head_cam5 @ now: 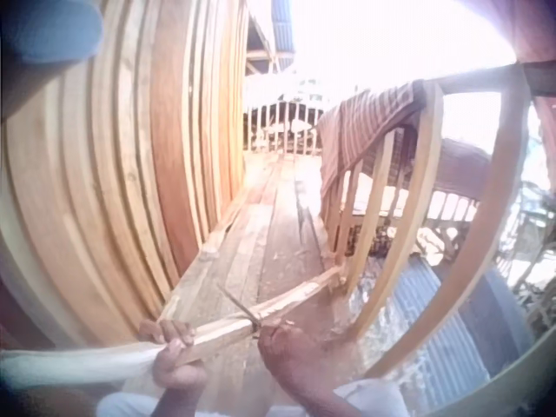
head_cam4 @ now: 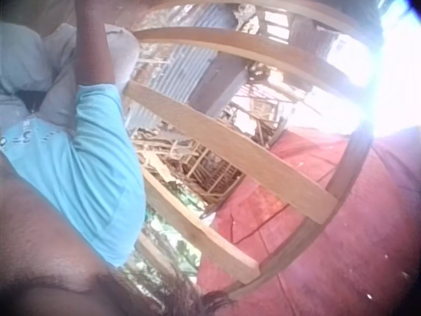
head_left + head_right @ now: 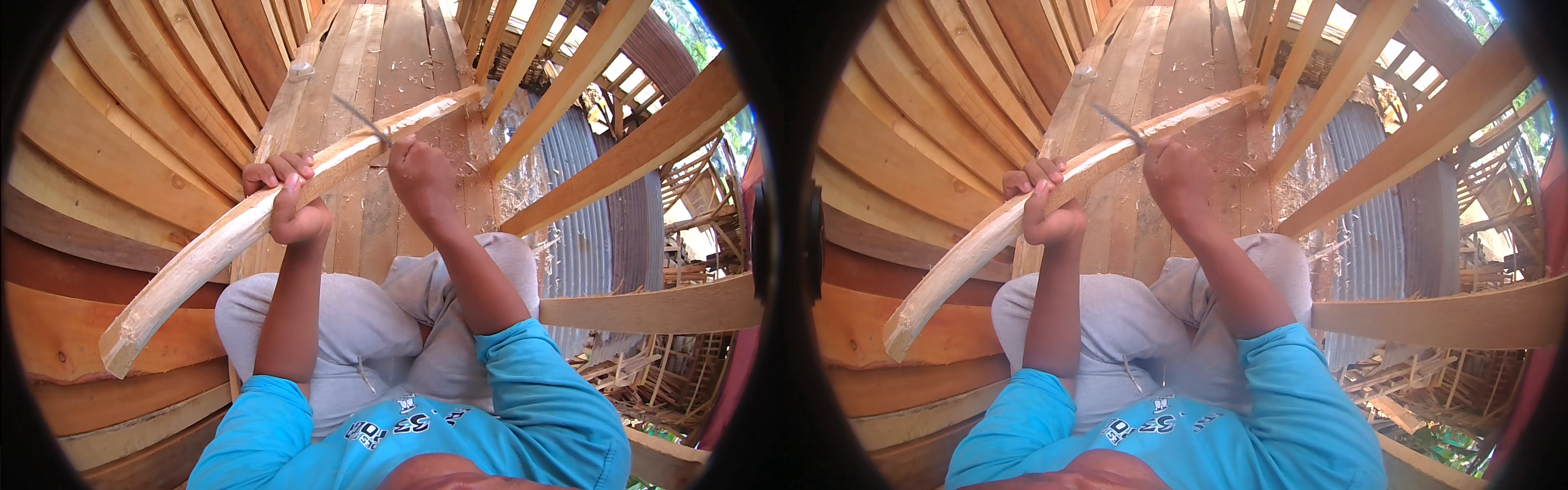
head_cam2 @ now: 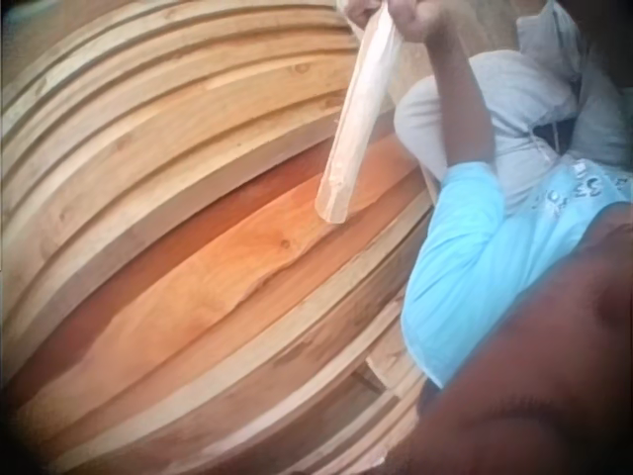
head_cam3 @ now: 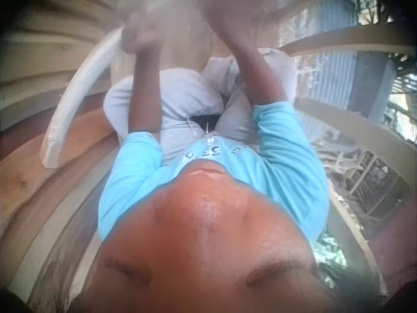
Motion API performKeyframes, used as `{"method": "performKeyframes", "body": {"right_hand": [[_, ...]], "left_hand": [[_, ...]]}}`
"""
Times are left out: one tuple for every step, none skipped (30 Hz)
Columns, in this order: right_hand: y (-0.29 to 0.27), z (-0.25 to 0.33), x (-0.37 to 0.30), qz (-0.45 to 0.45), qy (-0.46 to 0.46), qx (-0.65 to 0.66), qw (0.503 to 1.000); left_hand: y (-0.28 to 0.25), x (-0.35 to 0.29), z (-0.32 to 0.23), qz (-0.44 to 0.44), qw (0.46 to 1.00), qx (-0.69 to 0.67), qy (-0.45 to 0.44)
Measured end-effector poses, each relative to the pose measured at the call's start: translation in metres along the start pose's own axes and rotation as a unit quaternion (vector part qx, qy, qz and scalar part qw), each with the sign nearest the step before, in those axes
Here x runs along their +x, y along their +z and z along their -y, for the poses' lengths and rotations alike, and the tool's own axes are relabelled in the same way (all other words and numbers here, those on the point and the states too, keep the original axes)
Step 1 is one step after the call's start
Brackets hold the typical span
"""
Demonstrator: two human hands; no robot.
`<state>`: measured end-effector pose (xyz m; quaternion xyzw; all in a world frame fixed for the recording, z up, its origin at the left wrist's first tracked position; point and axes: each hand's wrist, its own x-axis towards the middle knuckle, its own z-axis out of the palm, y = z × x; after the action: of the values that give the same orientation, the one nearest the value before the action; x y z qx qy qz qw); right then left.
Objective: The person sits on a wooden floor and uses a knife to shave and shape a long, curved piece of wood. They hold the wood with their left hand and repeatedly scrape the surface with the knife in their right hand, creating wood shavings.
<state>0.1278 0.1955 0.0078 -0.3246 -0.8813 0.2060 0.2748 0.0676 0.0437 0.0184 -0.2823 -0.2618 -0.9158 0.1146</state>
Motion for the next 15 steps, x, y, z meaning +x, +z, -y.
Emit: {"method": "performKeyframes", "body": {"right_hand": [[-0.004, 0.012, -0.011, 0.015, -0.035, 0.001, 0.999], [-0.007, 0.017, -0.018, 0.031, -0.067, 0.002, 0.997], [-0.004, 0.002, -0.006, 0.003, -0.058, 0.01, 0.998], [0.004, -0.023, 0.017, -0.024, -0.05, 0.019, 0.998], [0.001, -0.024, 0.028, -0.049, -0.048, 0.032, 0.997], [0.004, -0.021, 0.023, -0.05, -0.015, 0.0, 0.999], [0.009, -0.015, 0.014, -0.033, -0.019, -0.003, 0.999], [0.01, -0.003, 0.002, -0.015, -0.027, -0.009, 0.999], [0.008, 0.007, -0.009, 0.002, -0.037, -0.016, 0.999], [0.0, 0.018, -0.019, 0.041, -0.076, -0.004, 0.996], [0.004, 0.004, -0.004, 0.005, -0.069, 0.001, 0.998], [0.012, -0.022, 0.019, -0.029, -0.057, 0.006, 0.998], [0.015, -0.038, 0.03, -0.06, -0.045, 0.011, 0.997], [0.016, -0.029, 0.029, -0.09, -0.018, -0.004, 0.996], [0.016, -0.017, 0.024, -0.074, -0.027, -0.013, 0.997]], "left_hand": [[-0.005, 0.003, -0.001, 0.013, 1.0, -0.003, 0.007], [-0.009, 0.003, -0.002, 0.03, 0.999, -0.012, 0.009], [0.001, 0.002, -0.002, 0.014, 1.0, 0.004, 0.0], [0.013, 0.001, -0.002, -0.002, 1.0, 0.022, -0.009], [0.02, 0.002, -0.004, -0.018, 0.999, 0.044, -0.011], [0.016, 0.0, 0.001, -0.035, 0.998, 0.049, -0.007], [0.01, 0.0, 0.0, -0.028, 0.999, 0.035, -0.008], [0.001, 0.003, -0.003, -0.026, 0.999, 0.019, -0.008], [-0.008, 0.004, -0.004, -0.026, 1.0, 0.002, -0.005], [-0.015, 0.005, -0.003, -0.018, 1.0, -0.014, 0.012], [-0.007, 0.005, -0.003, -0.017, 1.0, -0.002, 0.01], [0.007, 0.004, -0.003, -0.015, 1.0, 0.012, 0.003], [0.018, -0.001, -0.004, -0.015, 0.999, 0.028, -0.005], [0.021, -0.003, 0.002, -0.044, 0.997, 0.06, -0.01], [0.015, -0.002, 0.003, -0.035, 0.998, 0.047, -0.001]]}}
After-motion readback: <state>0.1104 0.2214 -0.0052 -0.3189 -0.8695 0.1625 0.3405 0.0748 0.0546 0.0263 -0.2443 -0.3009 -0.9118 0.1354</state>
